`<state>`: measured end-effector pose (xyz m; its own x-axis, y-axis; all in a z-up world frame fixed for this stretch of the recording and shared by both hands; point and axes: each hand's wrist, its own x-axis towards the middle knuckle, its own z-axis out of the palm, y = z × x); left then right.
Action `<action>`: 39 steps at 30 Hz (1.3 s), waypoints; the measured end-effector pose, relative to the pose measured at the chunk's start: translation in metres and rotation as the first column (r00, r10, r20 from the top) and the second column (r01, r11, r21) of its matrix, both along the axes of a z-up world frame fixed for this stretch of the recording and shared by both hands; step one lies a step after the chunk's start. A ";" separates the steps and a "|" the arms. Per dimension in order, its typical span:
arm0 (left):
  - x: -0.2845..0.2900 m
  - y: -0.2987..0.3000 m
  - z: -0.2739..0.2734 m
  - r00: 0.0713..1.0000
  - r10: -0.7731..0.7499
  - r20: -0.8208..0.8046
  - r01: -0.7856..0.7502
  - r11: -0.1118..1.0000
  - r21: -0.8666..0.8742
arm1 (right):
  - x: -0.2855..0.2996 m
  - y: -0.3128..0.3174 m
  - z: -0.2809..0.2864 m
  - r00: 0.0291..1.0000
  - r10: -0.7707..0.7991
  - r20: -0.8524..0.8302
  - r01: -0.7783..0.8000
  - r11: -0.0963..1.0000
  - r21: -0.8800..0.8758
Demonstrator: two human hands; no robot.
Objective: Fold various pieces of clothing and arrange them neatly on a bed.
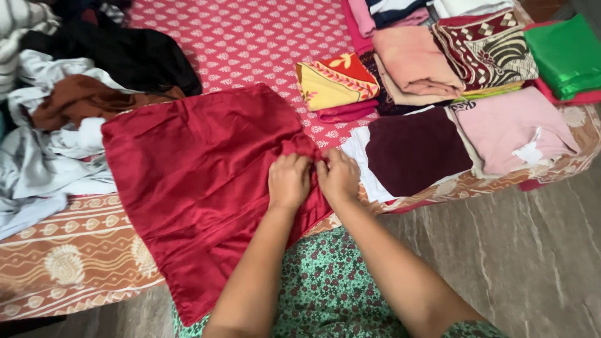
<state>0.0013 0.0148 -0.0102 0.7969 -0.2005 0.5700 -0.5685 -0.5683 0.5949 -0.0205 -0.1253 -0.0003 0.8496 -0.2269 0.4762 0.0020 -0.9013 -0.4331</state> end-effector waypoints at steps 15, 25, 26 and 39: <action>-0.167 0.222 0.050 0.745 0.635 0.203 -0.654 0.637 0.408 | -0.021 -0.030 0.027 0.874 -0.049 -0.484 0.117 0.987 0.110; -0.206 0.296 -0.006 0.727 -0.201 -0.656 -0.410 0.639 -0.651 | -0.078 -0.104 0.041 0.687 0.555 -0.470 0.140 0.533 0.834; -0.207 0.299 0.001 0.801 -0.104 -0.590 -0.323 0.754 -0.572 | -0.085 -0.104 0.053 0.681 0.618 -0.393 0.036 0.508 0.861; -0.127 0.322 0.056 0.800 -0.100 -0.592 -0.329 0.751 -0.573 | -0.029 -0.074 0.086 0.810 0.569 0.144 -0.368 0.301 0.879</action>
<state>-0.1258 0.3373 0.0454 0.9893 0.1418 -0.0332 0.0308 0.0187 0.9993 -0.0495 -0.1997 0.0854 0.9890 0.0502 0.1391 0.1359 0.0611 -0.9888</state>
